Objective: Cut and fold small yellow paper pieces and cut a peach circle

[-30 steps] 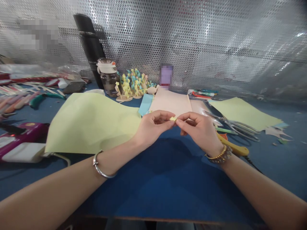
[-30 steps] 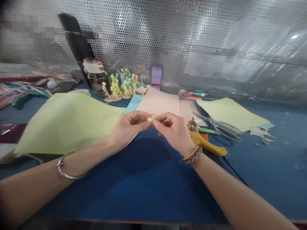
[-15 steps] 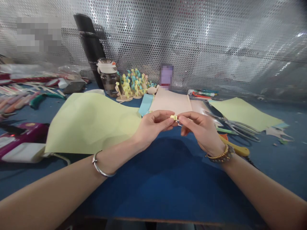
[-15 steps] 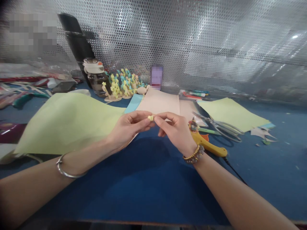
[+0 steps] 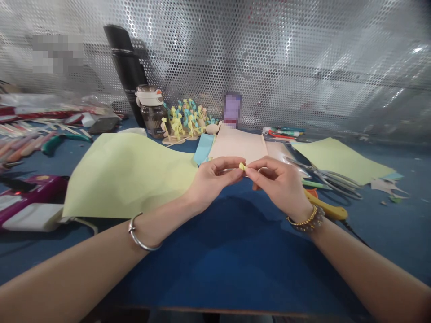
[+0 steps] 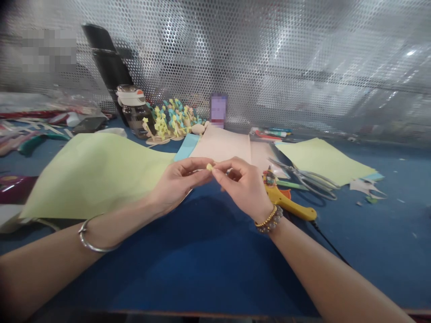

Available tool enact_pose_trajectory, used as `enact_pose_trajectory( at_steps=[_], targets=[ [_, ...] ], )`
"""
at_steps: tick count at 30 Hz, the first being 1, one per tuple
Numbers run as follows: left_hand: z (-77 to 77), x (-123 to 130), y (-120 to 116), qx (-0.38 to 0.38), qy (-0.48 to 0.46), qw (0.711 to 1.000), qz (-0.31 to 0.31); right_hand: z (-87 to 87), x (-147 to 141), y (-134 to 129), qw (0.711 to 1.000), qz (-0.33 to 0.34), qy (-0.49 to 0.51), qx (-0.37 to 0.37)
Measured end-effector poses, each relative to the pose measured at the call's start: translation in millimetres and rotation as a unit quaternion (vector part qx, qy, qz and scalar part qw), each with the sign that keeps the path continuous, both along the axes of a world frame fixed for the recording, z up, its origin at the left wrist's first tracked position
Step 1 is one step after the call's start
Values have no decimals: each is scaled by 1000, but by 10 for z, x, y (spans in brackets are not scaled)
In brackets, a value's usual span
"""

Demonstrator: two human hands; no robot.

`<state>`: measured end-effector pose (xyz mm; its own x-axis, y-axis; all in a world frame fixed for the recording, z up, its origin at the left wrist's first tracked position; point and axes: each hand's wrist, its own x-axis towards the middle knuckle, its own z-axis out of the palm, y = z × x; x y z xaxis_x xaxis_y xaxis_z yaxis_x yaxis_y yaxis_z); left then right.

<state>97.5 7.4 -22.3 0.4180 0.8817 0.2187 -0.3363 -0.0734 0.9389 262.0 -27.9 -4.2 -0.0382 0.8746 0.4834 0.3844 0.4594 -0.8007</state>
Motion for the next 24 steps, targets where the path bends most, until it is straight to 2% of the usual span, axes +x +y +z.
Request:
enact_pose_trajectory(
  at_steps=[5, 14, 19, 24],
  targets=[
    [27, 16, -29, -53, -41, 997, -26, -3, 15, 9, 998, -13, 42, -40],
    [142, 23, -69, -142, -65, 987, -32, 8, 40, 34, 997, -22, 69, -28],
    [122, 21, -57, -148, -73, 985, -48, 19, 5, -5, 1000, -13, 25, -7],
    [97, 17, -58, -135, -61, 987, -57, 20, 9, -18, 999, -44, -29, 13]
  ],
)
